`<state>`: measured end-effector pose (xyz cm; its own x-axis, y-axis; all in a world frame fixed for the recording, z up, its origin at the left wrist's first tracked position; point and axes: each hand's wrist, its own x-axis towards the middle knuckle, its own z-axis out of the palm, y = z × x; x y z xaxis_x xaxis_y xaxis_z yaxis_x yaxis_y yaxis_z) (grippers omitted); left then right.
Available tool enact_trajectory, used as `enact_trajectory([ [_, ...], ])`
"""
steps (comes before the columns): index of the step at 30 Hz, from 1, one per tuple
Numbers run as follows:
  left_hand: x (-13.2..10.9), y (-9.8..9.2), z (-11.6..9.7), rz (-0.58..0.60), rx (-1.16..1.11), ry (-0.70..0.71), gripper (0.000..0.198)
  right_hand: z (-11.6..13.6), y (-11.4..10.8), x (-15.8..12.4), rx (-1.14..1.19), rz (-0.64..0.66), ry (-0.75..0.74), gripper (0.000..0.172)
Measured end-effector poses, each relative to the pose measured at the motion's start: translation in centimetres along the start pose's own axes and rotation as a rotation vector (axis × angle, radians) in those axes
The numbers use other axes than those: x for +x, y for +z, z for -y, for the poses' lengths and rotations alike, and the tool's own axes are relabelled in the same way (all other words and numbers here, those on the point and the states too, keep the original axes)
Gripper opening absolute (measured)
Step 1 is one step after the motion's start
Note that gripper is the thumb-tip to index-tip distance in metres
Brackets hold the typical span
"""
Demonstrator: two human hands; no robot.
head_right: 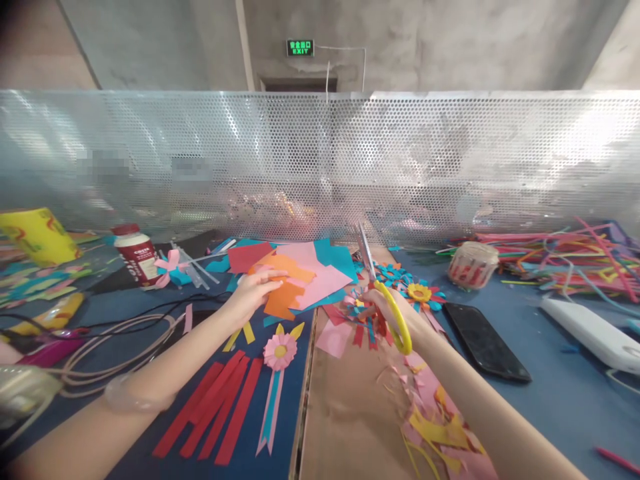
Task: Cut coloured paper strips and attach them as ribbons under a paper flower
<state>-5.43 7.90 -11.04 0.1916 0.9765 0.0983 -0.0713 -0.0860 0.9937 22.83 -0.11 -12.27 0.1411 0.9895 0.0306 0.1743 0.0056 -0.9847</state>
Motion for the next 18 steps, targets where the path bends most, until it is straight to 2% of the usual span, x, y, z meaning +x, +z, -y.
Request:
enact_trajectory([
  [3, 0.00, -0.01, 0.06, -0.003, 0.054, -0.012, 0.025, -0.04, -0.16, 0.37, -0.041, 0.094, 0.076, 0.029],
  [11, 0.13, -0.04, 0.14, 0.043, 0.057, -0.012, 0.026, 0.20, 0.22, 0.17, -0.028, 0.055, 0.073, 0.025],
  [18, 0.30, -0.18, 0.22, 0.028, 0.073, 0.006, 0.023, 0.91, 0.03, -0.29, -0.053, 0.117, 0.101, 0.031],
])
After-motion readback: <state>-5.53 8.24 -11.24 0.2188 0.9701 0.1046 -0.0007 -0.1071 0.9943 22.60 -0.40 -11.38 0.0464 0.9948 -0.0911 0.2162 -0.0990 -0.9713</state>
